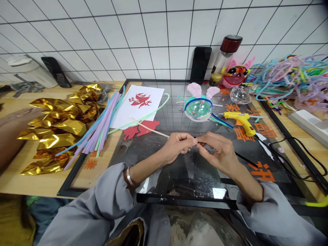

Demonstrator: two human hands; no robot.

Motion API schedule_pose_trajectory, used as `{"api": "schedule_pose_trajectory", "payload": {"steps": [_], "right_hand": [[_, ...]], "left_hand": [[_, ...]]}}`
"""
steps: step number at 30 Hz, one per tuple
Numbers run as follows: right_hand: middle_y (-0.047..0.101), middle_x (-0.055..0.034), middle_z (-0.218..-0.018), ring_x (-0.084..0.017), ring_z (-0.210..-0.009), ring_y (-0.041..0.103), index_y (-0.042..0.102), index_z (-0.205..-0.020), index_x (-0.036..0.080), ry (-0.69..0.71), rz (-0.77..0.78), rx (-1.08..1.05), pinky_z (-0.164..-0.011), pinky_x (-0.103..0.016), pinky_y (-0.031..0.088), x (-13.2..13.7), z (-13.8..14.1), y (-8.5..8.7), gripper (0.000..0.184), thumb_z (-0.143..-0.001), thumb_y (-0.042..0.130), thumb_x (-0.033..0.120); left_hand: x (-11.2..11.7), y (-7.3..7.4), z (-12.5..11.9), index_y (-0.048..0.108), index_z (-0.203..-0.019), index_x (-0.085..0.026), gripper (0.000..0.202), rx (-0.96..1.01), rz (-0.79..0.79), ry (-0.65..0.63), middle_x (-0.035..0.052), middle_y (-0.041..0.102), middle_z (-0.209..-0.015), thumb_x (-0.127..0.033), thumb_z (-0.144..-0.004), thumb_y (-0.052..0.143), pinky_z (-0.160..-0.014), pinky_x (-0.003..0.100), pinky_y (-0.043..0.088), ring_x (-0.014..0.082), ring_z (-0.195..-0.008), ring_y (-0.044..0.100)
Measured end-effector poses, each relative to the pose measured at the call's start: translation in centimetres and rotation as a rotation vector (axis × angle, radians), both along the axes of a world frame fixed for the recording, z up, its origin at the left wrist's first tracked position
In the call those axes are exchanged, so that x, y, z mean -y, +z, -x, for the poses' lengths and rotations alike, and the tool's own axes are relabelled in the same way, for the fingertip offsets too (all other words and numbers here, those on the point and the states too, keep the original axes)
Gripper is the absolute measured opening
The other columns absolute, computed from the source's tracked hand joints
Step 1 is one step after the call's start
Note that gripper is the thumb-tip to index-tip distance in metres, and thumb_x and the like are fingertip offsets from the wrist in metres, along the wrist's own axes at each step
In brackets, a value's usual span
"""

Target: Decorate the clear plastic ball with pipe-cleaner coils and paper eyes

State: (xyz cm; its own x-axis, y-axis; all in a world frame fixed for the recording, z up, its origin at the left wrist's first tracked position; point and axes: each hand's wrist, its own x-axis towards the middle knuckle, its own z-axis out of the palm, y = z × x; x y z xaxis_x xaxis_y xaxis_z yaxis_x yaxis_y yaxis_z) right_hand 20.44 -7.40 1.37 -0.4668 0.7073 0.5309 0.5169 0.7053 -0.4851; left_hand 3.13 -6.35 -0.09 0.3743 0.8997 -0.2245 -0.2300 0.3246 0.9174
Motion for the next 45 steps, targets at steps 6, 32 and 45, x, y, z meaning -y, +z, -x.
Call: {"api": "schedule_pose_trajectory", "payload": {"steps": [6, 32, 45], "right_hand": [[0.067, -0.0036, -0.081, -0.014, -0.070, 0.061, 0.067, -0.091, 0.019, 0.027, 0.182, -0.063, -0.063, -0.026, 0.046, -0.5, -0.7, 0.5, 0.015, -0.090, 0.051, 0.021], [0.063, -0.0017, -0.059, -0.012, -0.054, 0.052, 0.067, -0.087, 0.011, -0.373, -0.448, 0.186, -0.057, -0.027, 0.034, 1.1, 1.9, -1.3, 0.010, -0.086, 0.058, 0.016], [0.064, 0.0007, -0.063, -0.009, -0.053, 0.049, 0.069, -0.086, 0.016, -0.053, -0.140, 0.090, -0.059, -0.026, 0.030, -0.2, -0.4, -0.5, 0.014, -0.088, 0.055, 0.016]], "left_hand": [[-0.4, 0.0, 0.6, 0.058, -0.061, -0.012, 0.036, -0.003, -0.042, -0.089, -0.0066, 0.040, -0.050, -0.042, -0.061, 0.078, -0.045, 0.021, 0.019, 0.0023, -0.045, 0.030], [1.8, 0.2, -2.6, 0.059, -0.064, -0.013, 0.026, 0.256, 0.135, 0.355, -0.0056, 0.043, -0.055, -0.030, -0.061, 0.078, -0.049, 0.017, 0.026, 0.0026, -0.051, 0.035], [-0.3, 0.4, 0.6, 0.062, -0.068, -0.012, 0.034, -0.033, -0.046, -0.080, -0.0044, 0.045, -0.058, -0.041, -0.064, 0.077, -0.047, 0.019, 0.025, 0.0034, -0.050, 0.034]]}}
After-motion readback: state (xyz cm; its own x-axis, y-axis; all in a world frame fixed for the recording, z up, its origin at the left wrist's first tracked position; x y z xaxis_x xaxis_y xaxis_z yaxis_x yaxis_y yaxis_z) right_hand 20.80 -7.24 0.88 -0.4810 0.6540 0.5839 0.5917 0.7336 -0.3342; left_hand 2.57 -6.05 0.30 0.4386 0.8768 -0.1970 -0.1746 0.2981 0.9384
